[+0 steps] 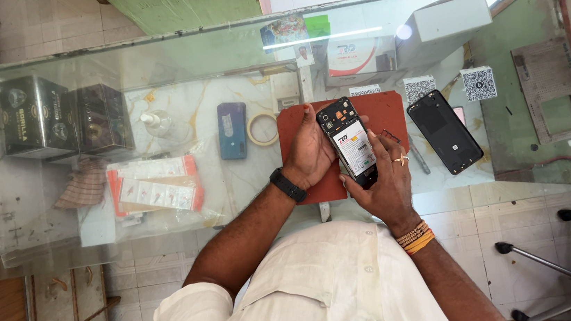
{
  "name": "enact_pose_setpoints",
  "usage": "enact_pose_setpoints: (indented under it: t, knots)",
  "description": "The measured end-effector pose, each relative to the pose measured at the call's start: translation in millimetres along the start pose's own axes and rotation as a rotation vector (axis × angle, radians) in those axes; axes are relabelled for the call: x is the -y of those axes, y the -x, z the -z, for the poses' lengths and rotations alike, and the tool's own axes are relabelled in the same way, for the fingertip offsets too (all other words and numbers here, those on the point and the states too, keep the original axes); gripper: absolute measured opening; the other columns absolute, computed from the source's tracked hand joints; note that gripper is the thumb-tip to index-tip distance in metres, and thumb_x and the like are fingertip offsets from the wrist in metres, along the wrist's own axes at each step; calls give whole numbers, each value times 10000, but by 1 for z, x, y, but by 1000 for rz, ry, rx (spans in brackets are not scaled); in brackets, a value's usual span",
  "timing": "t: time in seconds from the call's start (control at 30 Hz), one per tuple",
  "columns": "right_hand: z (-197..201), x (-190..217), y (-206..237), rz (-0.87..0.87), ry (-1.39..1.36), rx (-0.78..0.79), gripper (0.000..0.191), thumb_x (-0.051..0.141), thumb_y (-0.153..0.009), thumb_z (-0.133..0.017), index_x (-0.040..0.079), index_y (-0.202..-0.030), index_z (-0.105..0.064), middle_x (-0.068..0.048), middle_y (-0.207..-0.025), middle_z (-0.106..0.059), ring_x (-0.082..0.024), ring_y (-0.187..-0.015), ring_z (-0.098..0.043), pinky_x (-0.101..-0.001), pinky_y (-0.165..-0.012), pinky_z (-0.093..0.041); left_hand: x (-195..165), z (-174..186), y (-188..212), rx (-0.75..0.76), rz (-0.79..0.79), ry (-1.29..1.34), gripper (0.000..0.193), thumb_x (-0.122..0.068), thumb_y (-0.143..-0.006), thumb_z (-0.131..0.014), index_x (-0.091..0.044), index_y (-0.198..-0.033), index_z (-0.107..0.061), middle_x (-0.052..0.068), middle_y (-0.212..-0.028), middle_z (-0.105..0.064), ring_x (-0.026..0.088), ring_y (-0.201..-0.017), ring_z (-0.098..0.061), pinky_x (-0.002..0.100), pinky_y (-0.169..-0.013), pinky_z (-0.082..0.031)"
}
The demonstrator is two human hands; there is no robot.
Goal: The person works at a glass counter disassembling a smartphone, prying open the back cover, removing the battery and internal components, and using a handheld pry tool on the phone body. They set parts aside on the counter and handle a second phone during the process.
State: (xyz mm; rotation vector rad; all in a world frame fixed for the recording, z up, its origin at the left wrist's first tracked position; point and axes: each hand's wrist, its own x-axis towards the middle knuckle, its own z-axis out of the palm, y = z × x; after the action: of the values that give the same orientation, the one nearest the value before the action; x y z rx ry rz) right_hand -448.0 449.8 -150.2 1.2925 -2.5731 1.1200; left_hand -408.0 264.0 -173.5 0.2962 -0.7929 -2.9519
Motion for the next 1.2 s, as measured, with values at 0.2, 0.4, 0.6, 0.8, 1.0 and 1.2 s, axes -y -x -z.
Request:
enact_pose_setpoints:
  t: [0.2,0.4,0.6,0.8,1.0,1.2]
  knots:
    - [11,6,-5,-7,-138,21,787,195,-834,-786,18,-1518,-439,-244,-1377,-531,-398,-1254,-535,-483,-1050,-463,0,-5,4,43,-25,-12,848,-719,-1018,-280,-52,-1526,-414,225,-1406,-601,310,-1296,-611,475,-1129,-486]
    - [24,14,-4,-21,-520,58,484,90,-1021,-513,-9,-1495,-504,-183,-1381,-581,-287,-1271,-555,-425,-1120,-427,-4,-11,1,123,-204,31,724,-512,-1022,-617,-25,-1522,-424,134,-1185,-660,281,-1167,-669,453,-1091,-523]
    - [18,17,-5,-269,-744,215,467,147,-1055,-470,-13,-1491,-516,-127,-1183,-612,-165,-973,-588,-309,-878,-516,-1,-7,-5,37,-271,100,622,-152,-942,-803,3,-1441,-466,63,-1013,-631,203,-956,-677,422,-929,-601]
    - [19,17,-16,-229,-679,160,300,38,-999,-592,-40,-1284,-645,-93,-1140,-670,-111,-1005,-628,-261,-888,-526,5,2,-7,-34,-311,86,533,-53,-935,-790,16,-1373,-496,63,-969,-644,174,-868,-674,374,-825,-609]
    - [26,13,-40,-563,-810,136,97,3,-965,-710,-49,-1025,-765,-49,-862,-710,-74,-772,-603,-239,-679,-492,1,2,-9,-97,-283,14,545,-40,-906,-789,16,-1360,-493,63,-933,-665,172,-798,-697,345,-734,-620]
    - [29,9,-56,-597,-925,222,95,3,-921,-716,-49,-981,-768,-74,-876,-766,-94,-776,-691,-244,-720,-569,1,0,-9,-111,-276,6,562,-32,-902,-796,21,-1370,-488,73,-915,-669,169,-768,-698,327,-707,-619]
